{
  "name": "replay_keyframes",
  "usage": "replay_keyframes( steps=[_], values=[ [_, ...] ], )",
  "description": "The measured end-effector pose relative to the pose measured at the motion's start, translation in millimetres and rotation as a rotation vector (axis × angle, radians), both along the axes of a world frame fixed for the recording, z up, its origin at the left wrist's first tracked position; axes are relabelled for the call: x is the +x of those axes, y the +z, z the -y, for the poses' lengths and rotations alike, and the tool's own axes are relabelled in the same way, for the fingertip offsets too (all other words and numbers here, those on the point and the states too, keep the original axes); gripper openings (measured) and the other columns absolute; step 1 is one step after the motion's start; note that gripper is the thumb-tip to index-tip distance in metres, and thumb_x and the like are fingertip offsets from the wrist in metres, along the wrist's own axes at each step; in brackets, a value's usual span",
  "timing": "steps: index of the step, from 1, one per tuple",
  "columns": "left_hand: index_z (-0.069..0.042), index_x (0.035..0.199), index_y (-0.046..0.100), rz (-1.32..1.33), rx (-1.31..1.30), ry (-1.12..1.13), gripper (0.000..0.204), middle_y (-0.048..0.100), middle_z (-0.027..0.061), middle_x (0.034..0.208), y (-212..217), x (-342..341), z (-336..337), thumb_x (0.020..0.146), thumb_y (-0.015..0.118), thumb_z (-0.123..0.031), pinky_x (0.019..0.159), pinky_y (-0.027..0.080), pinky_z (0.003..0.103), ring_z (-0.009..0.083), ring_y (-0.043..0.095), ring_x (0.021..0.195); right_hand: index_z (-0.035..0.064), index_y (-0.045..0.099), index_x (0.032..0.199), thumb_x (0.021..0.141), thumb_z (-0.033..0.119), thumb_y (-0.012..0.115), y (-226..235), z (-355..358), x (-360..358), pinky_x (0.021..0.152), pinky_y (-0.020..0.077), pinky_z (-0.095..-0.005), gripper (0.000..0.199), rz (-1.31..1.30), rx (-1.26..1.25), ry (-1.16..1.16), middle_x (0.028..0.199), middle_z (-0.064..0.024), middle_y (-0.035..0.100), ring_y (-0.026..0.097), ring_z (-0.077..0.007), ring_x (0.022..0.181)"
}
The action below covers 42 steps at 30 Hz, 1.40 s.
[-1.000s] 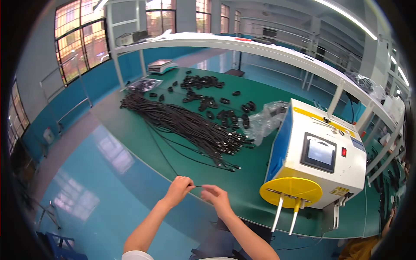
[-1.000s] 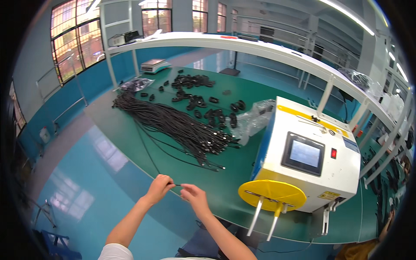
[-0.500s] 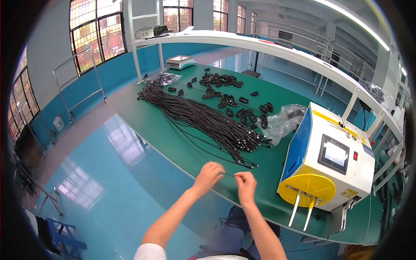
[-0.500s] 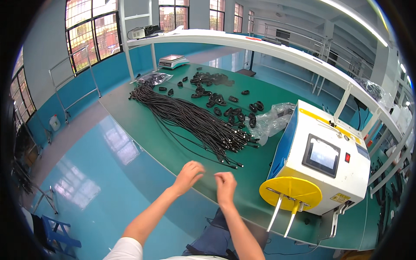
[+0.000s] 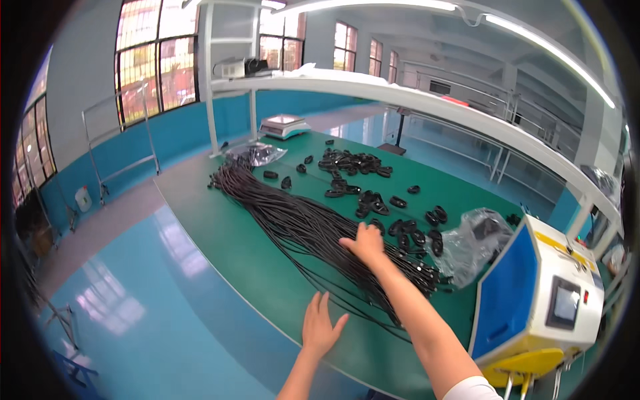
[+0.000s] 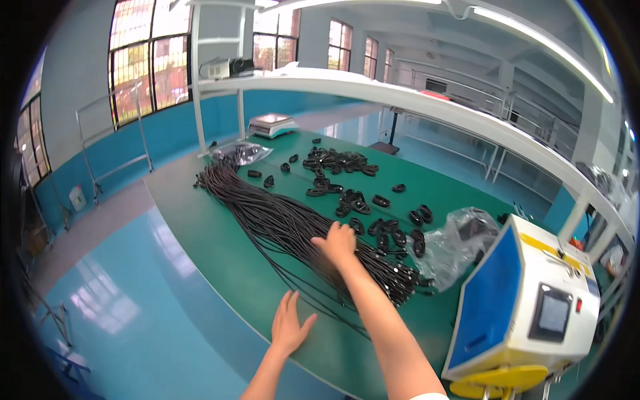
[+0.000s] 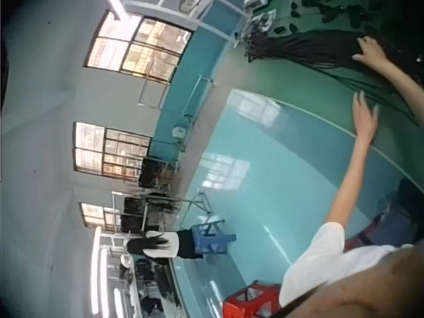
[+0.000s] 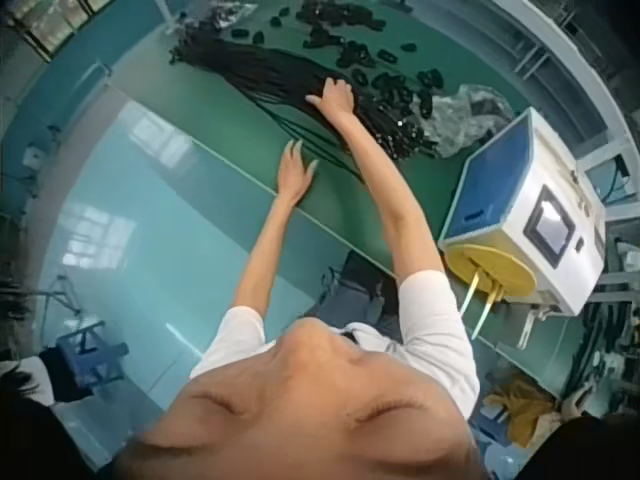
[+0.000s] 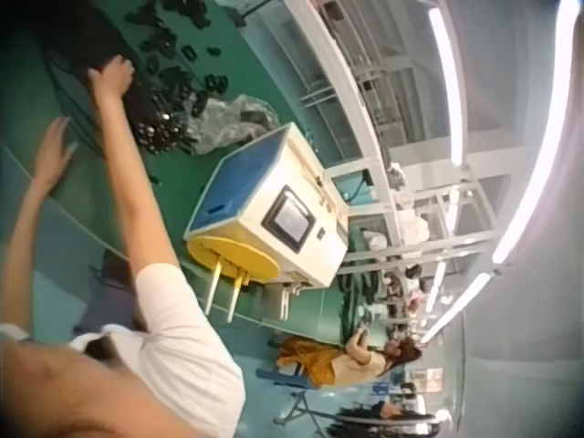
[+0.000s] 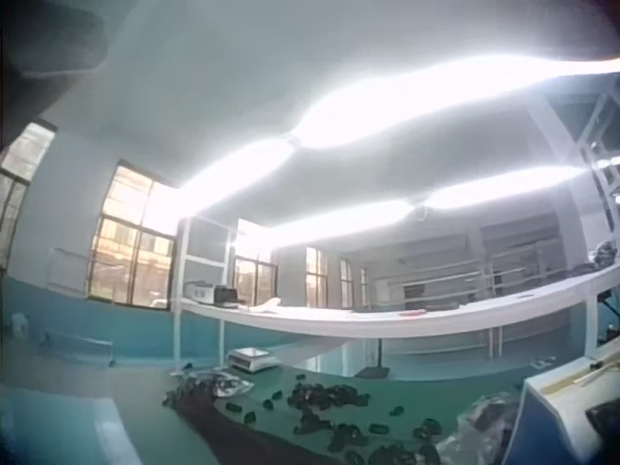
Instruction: Bundling sets of black wires using a specialized wire bundling machine.
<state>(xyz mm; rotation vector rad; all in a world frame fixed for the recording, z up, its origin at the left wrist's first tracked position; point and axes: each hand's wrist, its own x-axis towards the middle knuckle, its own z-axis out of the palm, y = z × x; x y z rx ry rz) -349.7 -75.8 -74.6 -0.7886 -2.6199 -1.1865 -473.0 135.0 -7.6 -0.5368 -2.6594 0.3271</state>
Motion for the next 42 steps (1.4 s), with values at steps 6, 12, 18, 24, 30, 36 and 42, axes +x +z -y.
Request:
replay_keyframes(
  steps=[6,12,18,24,30,36,42],
  values=[
    [0.006,0.141,0.018,0.08,-0.15,-0.005,0.092,0.018,0.0278,0.146,21,-10,4,0.078,0.068,-0.04,0.109,0.026,0.042,0.0404,0.028,0.132,-0.0031,0.036,0.133,0.064,0.071,0.065,-46,-73,-64,0.095,0.0412,-0.0444,0.105,0.308,-0.157,0.018,0.121,-0.0268,0.052,0.052,-0.0373,0.113],
    [0.009,0.141,0.008,0.034,-0.281,-0.083,0.099,0.006,0.0324,0.147,17,-7,-8,0.079,0.066,-0.042,0.111,0.022,0.043,0.0437,0.022,0.134,0.0011,0.054,0.11,0.079,0.046,0.065,-41,-26,-30,0.079,0.0473,-0.0456,0.055,0.18,0.153,0.234,0.099,-0.0175,0.062,0.059,-0.0338,0.096],
    [0.011,0.14,0.003,0.113,0.111,-0.313,0.092,0.005,0.0411,0.142,-15,56,-62,0.089,0.048,-0.05,0.112,0.009,0.05,0.0529,0.006,0.134,0.0,0.055,0.099,0.082,0.028,0.062,-42,34,38,0.069,0.0482,-0.0446,0.033,0.0,0.206,0.384,0.087,-0.0143,0.062,0.06,-0.032,0.084],
    [0.009,0.142,0.002,0.122,0.218,-0.401,0.086,0.005,0.0418,0.141,-19,103,-54,0.091,0.043,-0.047,0.111,0.006,0.052,0.0537,0.002,0.134,-0.0018,0.055,0.101,0.083,0.026,0.061,-42,52,93,0.072,0.048,-0.043,0.033,0.026,0.138,0.42,0.089,-0.0155,0.061,0.059,-0.0318,0.086],
    [0.003,0.122,0.048,0.2,-0.144,-0.424,0.054,0.051,0.0298,0.114,45,102,12,0.09,0.048,-0.042,0.091,0.04,0.047,0.0426,0.051,0.105,-0.0026,0.048,0.119,0.082,0.03,0.064,-14,55,153,0.083,0.0446,-0.0475,0.052,0.173,-0.051,0.43,0.099,-0.0206,0.058,0.056,-0.0361,0.095],
    [-0.004,0.116,0.058,-0.287,-0.065,-0.244,0.035,0.06,0.0162,0.112,99,-130,-7,0.092,0.048,-0.028,0.094,0.04,0.036,0.0304,0.054,0.107,0.0017,0.036,0.135,0.072,0.042,0.071,-14,71,188,0.094,0.0362,-0.0507,0.083,0.126,0.156,0.243,0.11,-0.0244,0.052,0.051,-0.0388,0.103],
    [-0.019,0.123,0.057,-0.36,-0.671,0.042,0.042,0.049,0.0077,0.134,67,-231,-44,0.091,0.044,-0.044,0.103,0.021,0.062,0.0299,0.031,0.133,0.005,0.033,0.139,0.061,0.045,0.079,0,87,195,0.094,0.0366,-0.0444,0.099,0.294,0.263,0.251,0.116,-0.0254,0.05,0.05,-0.0393,0.106]
  ],
)
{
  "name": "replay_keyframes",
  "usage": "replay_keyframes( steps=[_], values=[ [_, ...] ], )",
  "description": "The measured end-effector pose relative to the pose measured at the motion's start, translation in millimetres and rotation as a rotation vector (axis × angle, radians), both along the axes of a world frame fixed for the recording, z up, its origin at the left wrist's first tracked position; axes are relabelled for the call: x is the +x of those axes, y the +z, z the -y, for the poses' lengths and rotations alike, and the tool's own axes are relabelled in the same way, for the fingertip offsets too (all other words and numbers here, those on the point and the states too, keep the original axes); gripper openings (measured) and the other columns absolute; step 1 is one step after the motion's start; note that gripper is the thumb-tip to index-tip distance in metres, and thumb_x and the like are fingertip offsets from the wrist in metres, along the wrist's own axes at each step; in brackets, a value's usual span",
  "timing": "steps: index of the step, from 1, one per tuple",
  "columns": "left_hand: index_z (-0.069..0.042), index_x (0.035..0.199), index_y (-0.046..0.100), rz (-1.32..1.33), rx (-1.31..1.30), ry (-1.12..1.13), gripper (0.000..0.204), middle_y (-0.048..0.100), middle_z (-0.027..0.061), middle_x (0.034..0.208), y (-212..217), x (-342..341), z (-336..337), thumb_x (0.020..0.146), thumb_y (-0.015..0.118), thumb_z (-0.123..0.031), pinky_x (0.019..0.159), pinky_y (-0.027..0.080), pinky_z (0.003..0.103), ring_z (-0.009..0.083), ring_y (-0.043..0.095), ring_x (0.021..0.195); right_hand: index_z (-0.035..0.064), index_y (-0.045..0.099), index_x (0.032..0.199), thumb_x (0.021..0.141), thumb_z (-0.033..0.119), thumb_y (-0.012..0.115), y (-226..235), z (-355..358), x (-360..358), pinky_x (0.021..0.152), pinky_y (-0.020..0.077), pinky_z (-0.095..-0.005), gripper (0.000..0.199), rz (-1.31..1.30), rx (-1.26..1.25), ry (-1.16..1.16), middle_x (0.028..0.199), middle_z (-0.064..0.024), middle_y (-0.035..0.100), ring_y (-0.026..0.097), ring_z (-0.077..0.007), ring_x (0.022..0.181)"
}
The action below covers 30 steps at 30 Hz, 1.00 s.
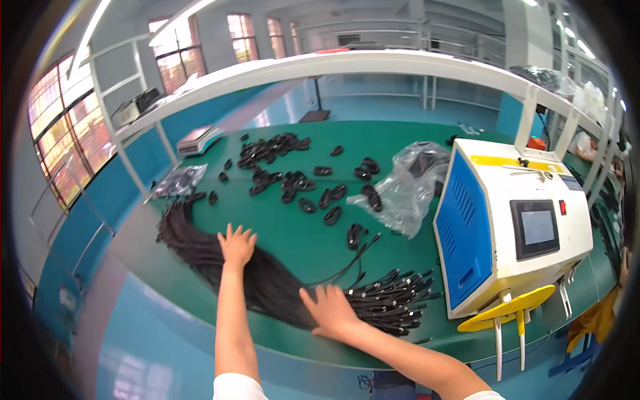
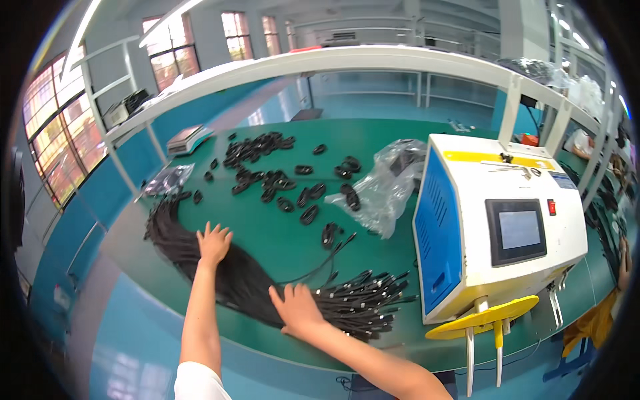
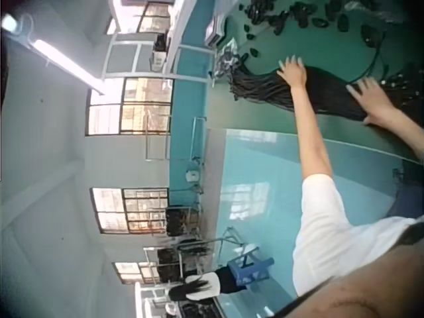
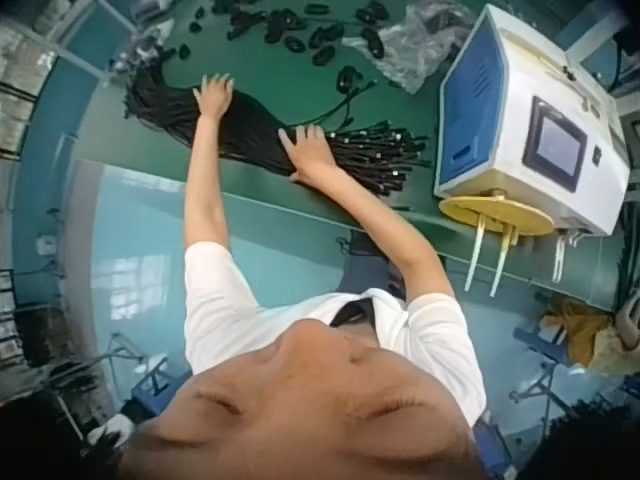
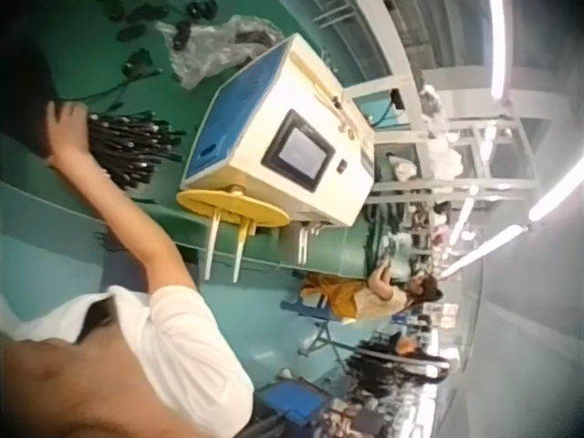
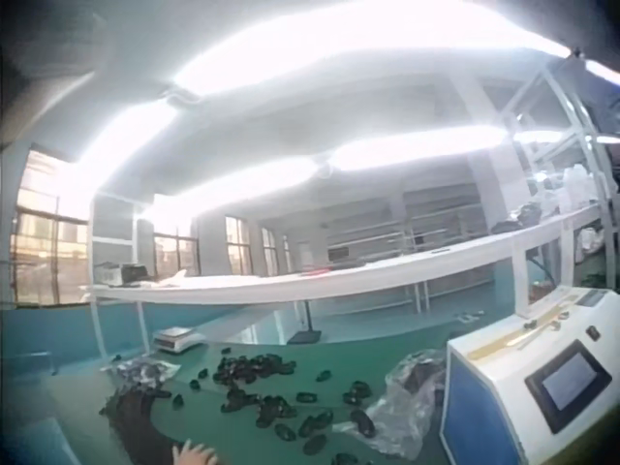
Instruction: Bundling sets of black wires using a specialized wire bundling machine.
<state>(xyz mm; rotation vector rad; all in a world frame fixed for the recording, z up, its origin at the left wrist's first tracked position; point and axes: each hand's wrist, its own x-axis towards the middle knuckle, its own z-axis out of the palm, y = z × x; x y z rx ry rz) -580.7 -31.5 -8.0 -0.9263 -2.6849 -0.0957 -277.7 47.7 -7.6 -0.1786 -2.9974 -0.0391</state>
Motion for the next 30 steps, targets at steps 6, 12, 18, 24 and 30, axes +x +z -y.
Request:
replay_keyframes(
  steps=[6,12,18,24,30],
  values=[
    [-0.024,0.123,0.056,0.182,-0.187,0.071,0.045,0.051,0.0079,0.131,-40,-41,13,0.091,0.037,-0.048,0.104,0.025,0.056,0.0275,0.038,0.129,0.0045,0.034,0.138,0.062,0.034,0.077,-12,-10,1,0.087,0.0382,-0.0402,0.093,0.046,-0.189,0.042,0.111,-0.022,0.05,0.05,-0.0344,0.101],
    [-0.02,0.118,0.057,0.178,-0.277,0.222,0.042,0.052,0.0087,0.123,-24,-31,42,0.092,0.036,-0.044,0.098,0.035,0.052,0.0276,0.049,0.117,0.0076,0.036,0.138,0.063,0.032,0.077,-11,-21,-1,0.087,0.0388,-0.0392,0.089,0.003,-0.211,0.091,0.11,-0.0184,0.05,0.05,-0.0316,0.1],
    [-0.018,0.119,0.057,0.22,-0.28,0.353,0.043,0.052,0.0098,0.124,-24,-2,78,0.092,0.037,-0.045,0.097,0.036,0.051,0.0279,0.048,0.118,0.0092,0.038,0.137,0.062,0.03,0.077,-7,-28,9,0.089,0.0383,-0.0397,0.087,-0.015,-0.22,0.209,0.112,-0.0165,0.05,0.049,-0.031,0.101],
    [-0.01,0.118,0.055,-0.169,0.067,0.336,0.035,0.052,0.014,0.12,-36,38,84,0.094,0.042,-0.032,0.095,0.039,0.047,0.0306,0.047,0.115,0.0084,0.038,0.136,0.062,0.028,0.078,-8,-16,13,0.094,0.0356,-0.0414,0.087,-0.05,-0.22,0.217,0.116,-0.0172,0.05,0.047,-0.032,0.108],
    [-0.002,0.1,0.061,0.139,0.804,-0.439,0.021,0.06,0.0111,0.095,4,212,77,0.083,0.051,0.005,0.086,0.043,0.038,0.03,0.055,0.097,0.0077,0.044,0.131,0.065,0.017,0.076,5,30,93,0.097,0.0353,-0.0451,0.074,-0.53,-0.31,0.139,0.12,-0.0161,0.048,0.044,-0.0333,0.115]
  ],
)
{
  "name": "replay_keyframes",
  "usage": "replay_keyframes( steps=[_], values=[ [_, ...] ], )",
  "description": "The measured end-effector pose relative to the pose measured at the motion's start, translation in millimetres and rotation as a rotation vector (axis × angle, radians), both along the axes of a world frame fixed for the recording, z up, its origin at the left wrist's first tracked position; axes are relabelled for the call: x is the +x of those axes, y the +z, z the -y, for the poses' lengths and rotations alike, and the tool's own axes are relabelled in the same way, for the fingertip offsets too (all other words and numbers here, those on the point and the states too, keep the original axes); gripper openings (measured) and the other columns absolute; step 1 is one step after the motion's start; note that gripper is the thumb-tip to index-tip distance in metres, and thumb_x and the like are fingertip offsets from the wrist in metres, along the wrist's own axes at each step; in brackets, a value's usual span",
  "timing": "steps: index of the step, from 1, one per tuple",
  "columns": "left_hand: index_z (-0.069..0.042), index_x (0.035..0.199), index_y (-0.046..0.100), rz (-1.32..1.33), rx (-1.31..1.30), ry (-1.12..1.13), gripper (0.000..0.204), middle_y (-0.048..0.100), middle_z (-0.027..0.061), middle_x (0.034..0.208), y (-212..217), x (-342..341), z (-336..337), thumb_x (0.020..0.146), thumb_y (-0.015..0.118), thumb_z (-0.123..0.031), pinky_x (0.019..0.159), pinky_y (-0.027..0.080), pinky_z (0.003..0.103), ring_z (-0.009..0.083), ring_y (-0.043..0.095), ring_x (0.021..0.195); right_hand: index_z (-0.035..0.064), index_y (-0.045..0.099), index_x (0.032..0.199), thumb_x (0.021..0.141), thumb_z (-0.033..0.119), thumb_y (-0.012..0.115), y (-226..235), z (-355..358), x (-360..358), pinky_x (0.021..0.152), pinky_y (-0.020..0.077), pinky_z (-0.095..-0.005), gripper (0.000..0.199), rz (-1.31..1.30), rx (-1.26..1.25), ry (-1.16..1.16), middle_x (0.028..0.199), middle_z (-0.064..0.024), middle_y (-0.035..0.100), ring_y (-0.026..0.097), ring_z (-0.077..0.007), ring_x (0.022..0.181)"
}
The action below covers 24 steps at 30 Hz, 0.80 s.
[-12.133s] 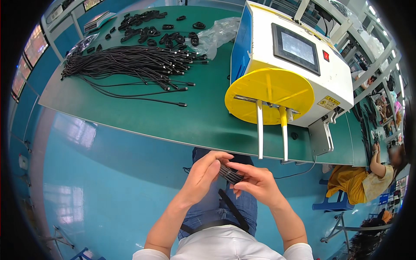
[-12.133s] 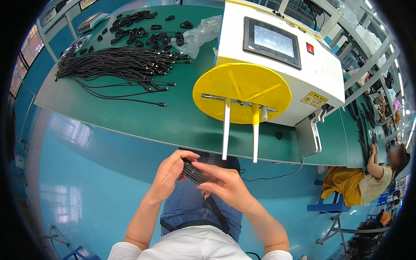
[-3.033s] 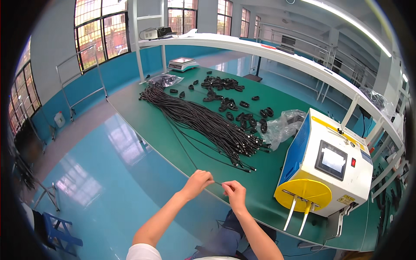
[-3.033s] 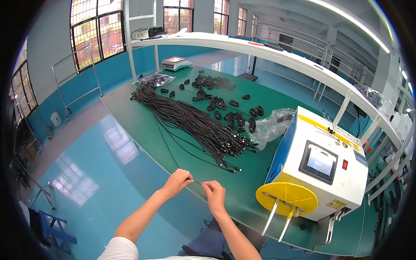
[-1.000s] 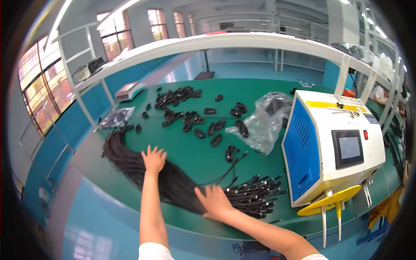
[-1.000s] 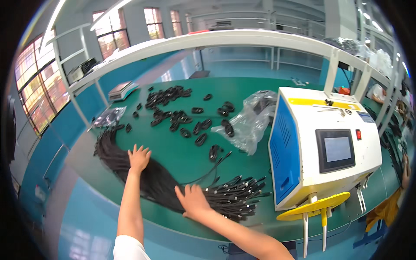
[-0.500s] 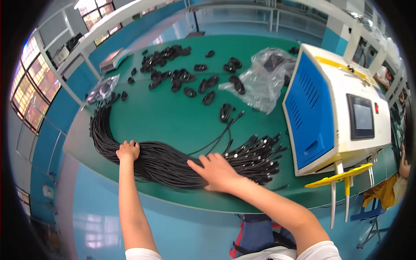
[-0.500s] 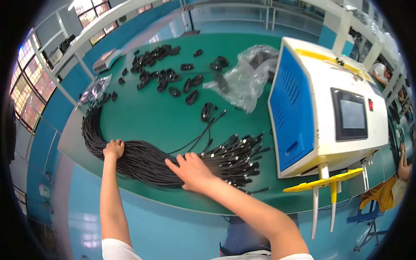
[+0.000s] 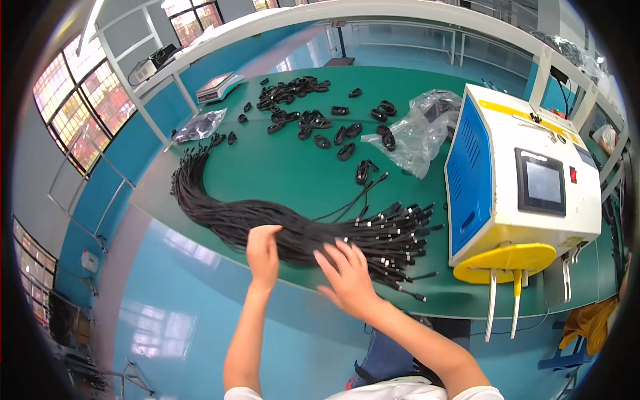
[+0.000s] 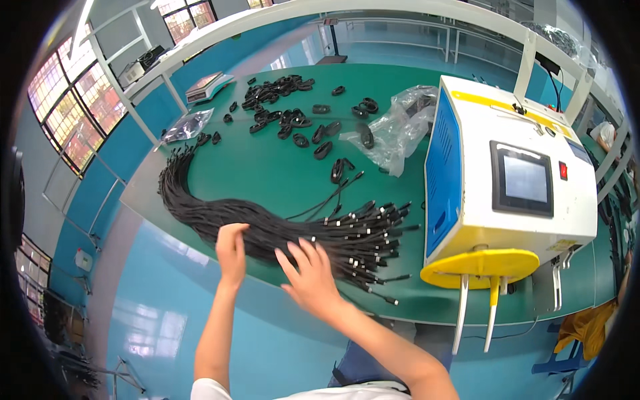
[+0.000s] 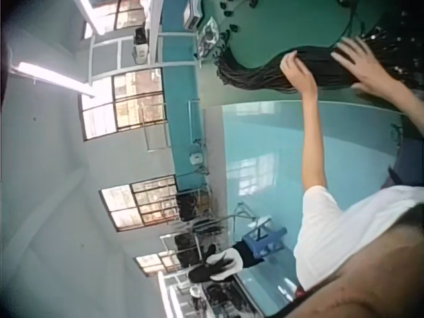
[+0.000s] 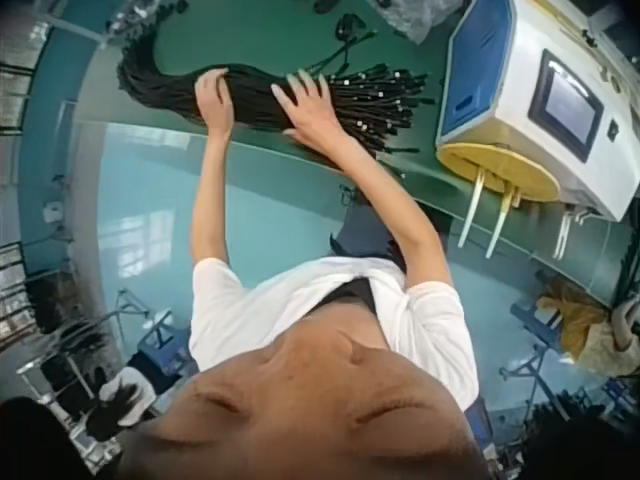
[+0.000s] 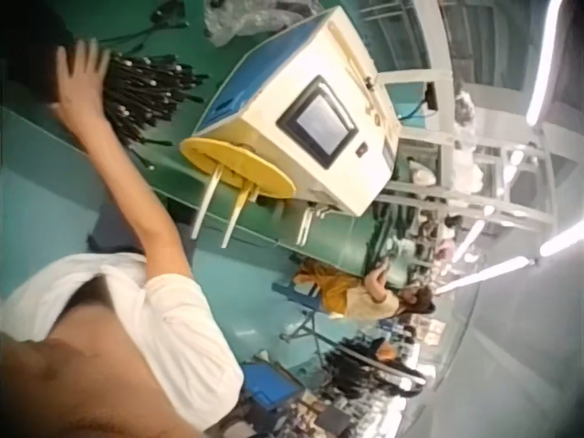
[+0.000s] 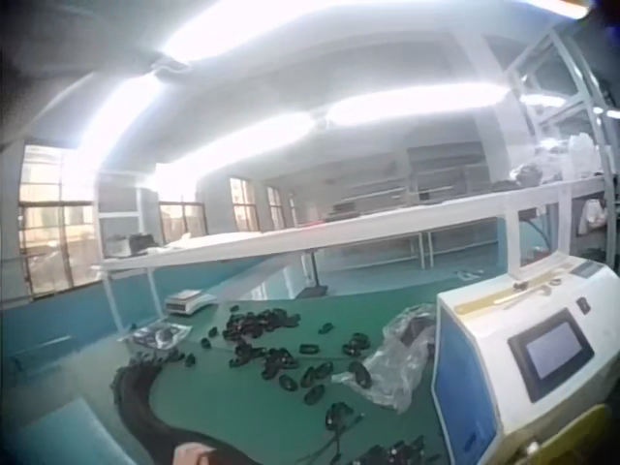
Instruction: Bundling sets of black wires using a specialized wire bundling machine.
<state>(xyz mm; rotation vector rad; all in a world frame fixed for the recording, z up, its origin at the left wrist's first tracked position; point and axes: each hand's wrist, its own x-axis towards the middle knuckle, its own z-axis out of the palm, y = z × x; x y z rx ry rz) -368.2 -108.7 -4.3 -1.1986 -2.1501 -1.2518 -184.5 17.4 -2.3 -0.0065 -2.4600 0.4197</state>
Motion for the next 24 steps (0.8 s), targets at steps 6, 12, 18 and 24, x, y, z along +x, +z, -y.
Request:
replay_keyframes(
  steps=[6,12,18,24],
  values=[
    [-0.006,0.096,0.064,-0.458,-0.328,-0.116,0.023,0.062,0.0068,0.091,2,37,-8,0.074,0.061,0.0,0.084,0.044,0.038,0.0253,0.057,0.09,0.0063,0.052,0.123,0.068,0.007,0.071,-34,37,173,0.089,0.0428,-0.0419,0.058,0.192,-0.265,0.249,0.114,-0.0126,0.052,0.05,-0.0314,0.108],
    [-0.009,0.091,0.067,-0.507,-0.404,-0.097,0.022,0.062,0.0021,0.088,-5,21,2,0.07,0.067,-0.008,0.079,0.046,0.036,0.0208,0.058,0.085,0.0055,0.053,0.122,0.07,0.006,0.07,-30,23,254,0.085,0.0453,-0.039,0.055,0.256,-0.289,0.133,0.107,-0.0115,0.056,0.053,-0.0303,0.101],
    [-0.01,0.08,0.064,-0.511,-0.399,-0.057,0.014,0.059,0.0008,0.079,-23,34,2,0.066,0.069,-0.013,0.068,0.048,0.033,0.0195,0.057,0.08,0.005,0.052,0.121,0.069,0.004,0.071,-37,28,280,0.081,0.0471,-0.0377,0.056,0.291,-0.324,0.034,0.105,-0.0128,0.057,0.055,-0.0309,0.096],
    [-0.008,0.073,0.063,-0.448,-0.401,-0.119,0.011,0.06,0.002,0.076,-21,38,-14,0.066,0.069,-0.014,0.065,0.049,0.033,0.0207,0.058,0.076,0.0058,0.051,0.124,0.075,0.007,0.068,-81,26,300,0.081,0.0475,-0.037,0.052,0.346,-0.431,0.094,0.103,-0.0118,0.059,0.057,-0.0295,0.095]
  ],
)
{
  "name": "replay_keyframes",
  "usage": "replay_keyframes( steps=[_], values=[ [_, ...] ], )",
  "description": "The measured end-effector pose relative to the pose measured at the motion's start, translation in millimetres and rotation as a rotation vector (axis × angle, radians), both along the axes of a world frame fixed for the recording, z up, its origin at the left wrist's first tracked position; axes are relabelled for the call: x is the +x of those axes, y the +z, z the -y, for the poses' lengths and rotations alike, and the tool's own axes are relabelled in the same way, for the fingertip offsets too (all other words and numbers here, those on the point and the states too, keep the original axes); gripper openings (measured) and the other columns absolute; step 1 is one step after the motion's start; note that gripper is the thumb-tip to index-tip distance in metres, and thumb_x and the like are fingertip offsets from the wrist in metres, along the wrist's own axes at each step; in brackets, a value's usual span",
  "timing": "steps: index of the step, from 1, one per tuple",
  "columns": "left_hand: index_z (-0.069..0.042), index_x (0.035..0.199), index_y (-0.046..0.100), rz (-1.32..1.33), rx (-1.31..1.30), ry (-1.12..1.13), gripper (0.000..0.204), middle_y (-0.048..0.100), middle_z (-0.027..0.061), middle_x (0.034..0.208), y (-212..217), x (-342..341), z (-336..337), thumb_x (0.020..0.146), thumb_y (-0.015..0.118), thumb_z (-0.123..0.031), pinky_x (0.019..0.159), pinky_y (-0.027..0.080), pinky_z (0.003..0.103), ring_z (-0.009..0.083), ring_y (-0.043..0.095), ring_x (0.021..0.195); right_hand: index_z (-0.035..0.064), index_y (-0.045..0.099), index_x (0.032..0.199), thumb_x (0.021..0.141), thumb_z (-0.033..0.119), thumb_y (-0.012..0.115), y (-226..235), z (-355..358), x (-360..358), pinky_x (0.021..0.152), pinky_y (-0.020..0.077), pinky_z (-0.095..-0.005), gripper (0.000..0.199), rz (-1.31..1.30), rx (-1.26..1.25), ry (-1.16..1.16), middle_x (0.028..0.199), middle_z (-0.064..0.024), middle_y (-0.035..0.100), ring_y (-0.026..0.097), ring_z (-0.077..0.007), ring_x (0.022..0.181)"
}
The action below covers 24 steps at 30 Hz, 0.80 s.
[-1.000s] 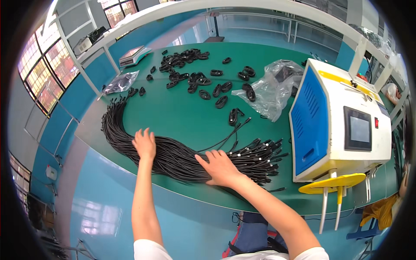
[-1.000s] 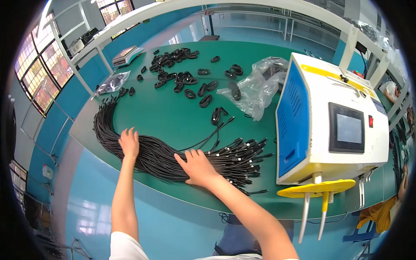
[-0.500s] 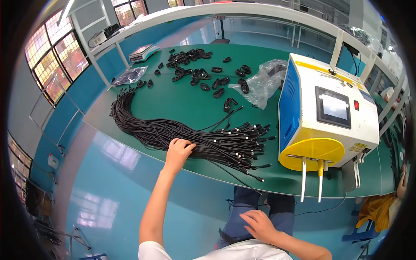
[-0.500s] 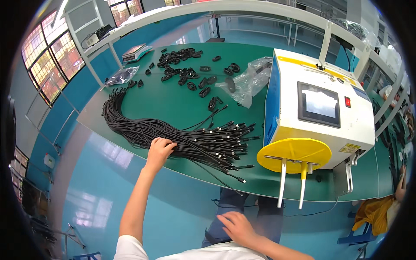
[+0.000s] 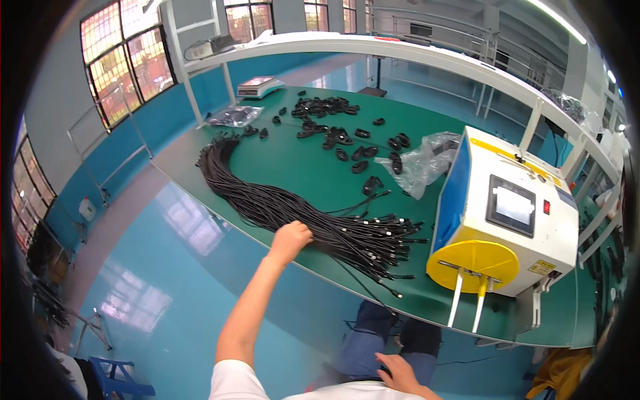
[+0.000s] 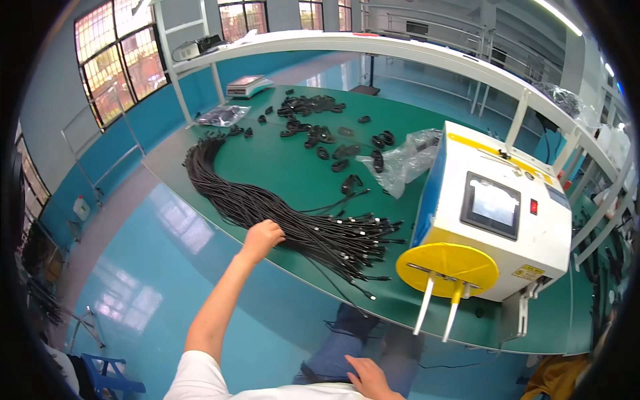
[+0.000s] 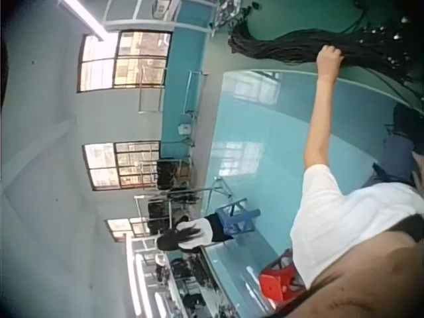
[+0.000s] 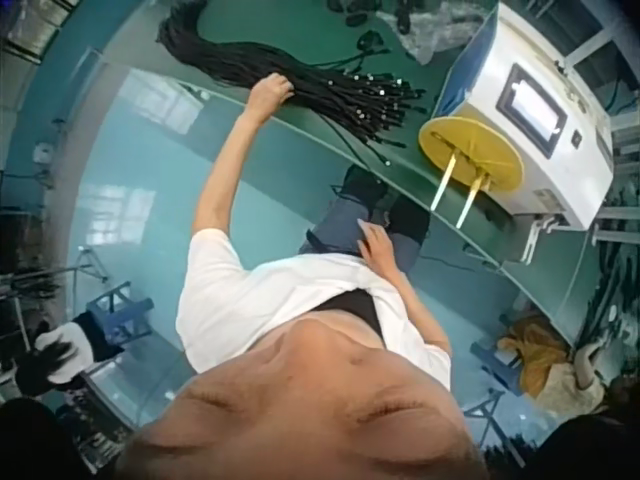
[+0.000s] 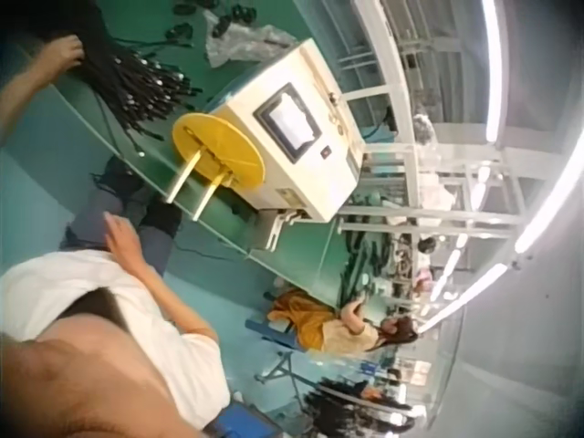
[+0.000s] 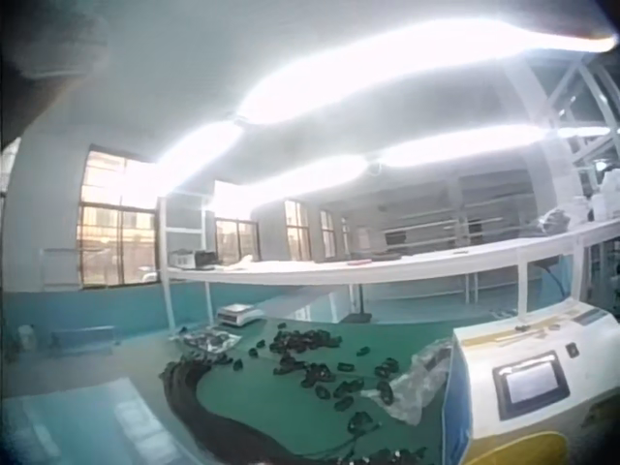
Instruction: Bundling sets of black wires using a specialized wire bundling machine.
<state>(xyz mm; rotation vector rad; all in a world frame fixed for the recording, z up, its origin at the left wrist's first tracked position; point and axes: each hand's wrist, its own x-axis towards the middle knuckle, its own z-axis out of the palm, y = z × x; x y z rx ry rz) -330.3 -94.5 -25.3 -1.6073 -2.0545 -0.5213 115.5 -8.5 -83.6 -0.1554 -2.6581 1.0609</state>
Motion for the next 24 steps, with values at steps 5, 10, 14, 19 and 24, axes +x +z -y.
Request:
replay_keyframes(
  steps=[5,10,14,19,24],
  values=[
    [-0.011,0.071,0.06,-0.108,0.218,-0.01,0.016,0.059,0.0004,0.074,36,22,12,0.061,0.072,-0.015,0.073,0.042,0.037,0.0195,0.058,0.079,0.0098,0.049,0.127,0.081,0.008,0.064,-20,-8,16,0.081,0.0484,-0.0339,0.049,0.139,-0.175,-0.106,0.101,-0.0102,0.062,0.06,-0.0249,0.092],
    [-0.008,0.075,0.058,0.09,0.235,-0.107,0.016,0.053,0.0027,0.073,50,82,0,0.066,0.071,-0.008,0.071,0.04,0.037,0.0228,0.053,0.074,0.009,0.055,0.119,0.082,0.01,0.062,-19,-12,68,0.078,0.0491,-0.0352,0.038,0.204,-0.172,-0.394,0.096,-0.01,0.063,0.061,-0.0272,0.089],
    [-0.007,0.075,0.058,0.287,0.271,-0.107,0.014,0.052,0.0037,0.073,33,104,2,0.068,0.07,-0.007,0.067,0.039,0.036,0.0233,0.052,0.072,0.007,0.06,0.111,0.082,0.008,0.062,-35,-9,82,0.075,0.0501,-0.0337,0.029,0.185,-0.165,-0.426,0.089,-0.0094,0.063,0.062,-0.0266,0.084],
    [-0.005,0.077,0.062,0.339,0.13,-0.09,0.008,0.051,0.0052,0.072,17,107,25,0.072,0.069,-0.007,0.065,0.039,0.035,0.0234,0.049,0.071,0.0053,0.061,0.105,0.082,0.006,0.061,9,-18,7,0.074,0.0501,-0.0357,0.024,0.059,-0.056,-0.077,0.091,-0.0104,0.062,0.061,-0.0295,0.087],
    [-0.004,0.079,0.066,0.463,0.214,-0.146,0.008,0.05,0.0042,0.072,30,110,55,0.074,0.069,-0.009,0.068,0.039,0.034,0.0215,0.05,0.072,0.0077,0.049,0.126,0.075,0.0,0.065,62,-19,-128,0.083,0.0475,-0.0399,0.055,-0.272,-0.026,-0.046,0.121,-0.017,0.049,0.054,-0.036,0.102]
  ],
)
